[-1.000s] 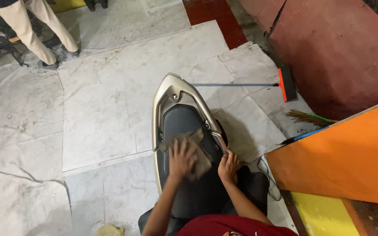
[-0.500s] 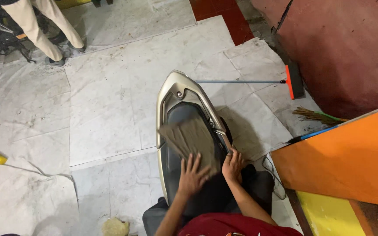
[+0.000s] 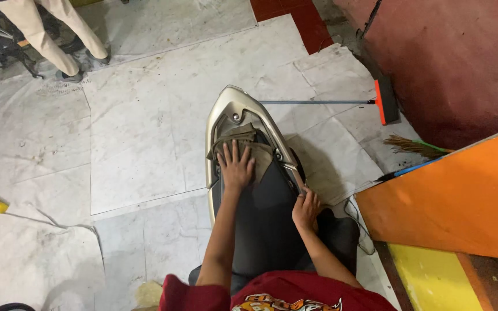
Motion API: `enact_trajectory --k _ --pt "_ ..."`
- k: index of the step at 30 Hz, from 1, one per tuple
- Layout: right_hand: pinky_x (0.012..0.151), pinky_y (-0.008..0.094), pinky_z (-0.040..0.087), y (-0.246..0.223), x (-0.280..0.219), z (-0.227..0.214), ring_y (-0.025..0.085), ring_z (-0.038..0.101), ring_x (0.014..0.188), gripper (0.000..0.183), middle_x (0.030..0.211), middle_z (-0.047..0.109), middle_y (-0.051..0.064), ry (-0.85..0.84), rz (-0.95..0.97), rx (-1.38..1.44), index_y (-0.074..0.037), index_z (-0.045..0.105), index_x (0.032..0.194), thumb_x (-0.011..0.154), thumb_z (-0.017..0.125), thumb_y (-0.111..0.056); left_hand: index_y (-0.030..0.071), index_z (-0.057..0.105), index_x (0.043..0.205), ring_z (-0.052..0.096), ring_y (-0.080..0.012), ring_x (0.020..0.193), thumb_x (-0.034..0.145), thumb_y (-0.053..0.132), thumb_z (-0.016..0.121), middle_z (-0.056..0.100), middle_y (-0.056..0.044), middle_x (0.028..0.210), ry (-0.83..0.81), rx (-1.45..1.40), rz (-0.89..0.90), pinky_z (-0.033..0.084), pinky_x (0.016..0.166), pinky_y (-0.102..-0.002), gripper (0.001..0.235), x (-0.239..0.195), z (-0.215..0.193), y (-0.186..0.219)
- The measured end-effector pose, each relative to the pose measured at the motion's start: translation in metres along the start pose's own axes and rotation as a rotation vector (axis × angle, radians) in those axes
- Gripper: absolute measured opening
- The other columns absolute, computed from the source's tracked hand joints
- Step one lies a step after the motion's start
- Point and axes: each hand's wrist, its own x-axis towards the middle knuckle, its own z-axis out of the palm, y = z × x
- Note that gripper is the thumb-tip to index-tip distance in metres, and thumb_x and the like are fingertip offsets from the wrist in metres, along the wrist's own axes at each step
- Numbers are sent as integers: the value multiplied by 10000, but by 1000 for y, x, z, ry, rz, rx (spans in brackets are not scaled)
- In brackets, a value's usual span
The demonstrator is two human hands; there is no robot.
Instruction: The person wipes the black seat of a scooter using a brown cloth. They repeatedly rub the surface of the seat with both hands, focusing on the center and edges of the seat throughout the video.
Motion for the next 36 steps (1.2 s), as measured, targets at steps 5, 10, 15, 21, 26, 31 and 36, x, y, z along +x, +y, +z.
enact_trajectory --k 5,10,15,21,26,31,36 --pt "1014 555 373 13 3 12 439 521 1159 300 1248 594 192 55 -27 32 -108 621 1260 1038 484 -258 361 490 1506 115 -416 1551 982 537 488 181 -98 1698 -160 -47 237 78 1198 -694 553 -101 -14 35" --pt "1029 550 379 17 -1 15 436 530 1155 313 1251 600 185 74 -57 6 -116 622 1269 1034 477 -263 328 535 1489 170 -423 1540 985 512 534 247 -100 1687 -168 -155 267 131 1192 -665 536 -186 -12 47" --pt "998 562 370 10 6 10 450 518 1134 329 1256 589 201 16 10 3 -106 621 1276 1029 464 -256 343 534 1466 178 -433 1507 971 530 506 271 -96 1638 -115 -74 258 174 1145 -683 531 -104 -11 24" --pt "1019 553 382 5 -1 2 430 530 1160 308 1253 599 185 38 -42 46 -106 619 1258 1052 448 -258 377 450 1543 179 -431 1546 1004 569 464 230 -76 1692 47 -11 13 188 1179 -689 573 10 -3 -2" --pt "1025 550 382 14 2 11 426 530 1158 296 1238 593 200 58 -75 64 -91 616 1252 1038 470 -234 306 330 1611 186 -451 1549 1015 560 479 213 -157 1704 73 27 144 144 1220 -680 665 -47 6 22" --pt "1011 556 388 20 1 18 441 522 1158 305 1252 590 208 86 -82 36 -77 610 1267 1042 470 -227 269 354 1609 195 -441 1536 983 579 493 236 -174 1681 -102 -81 234 125 1191 -675 712 -170 -11 51" --pt "991 558 394 12 0 14 446 528 1141 324 1254 589 211 61 -46 -12 -73 602 1282 1041 462 -237 316 412 1591 229 -449 1515 1005 581 487 280 -150 1670 -71 -102 259 177 1165 -653 647 -156 1 37"
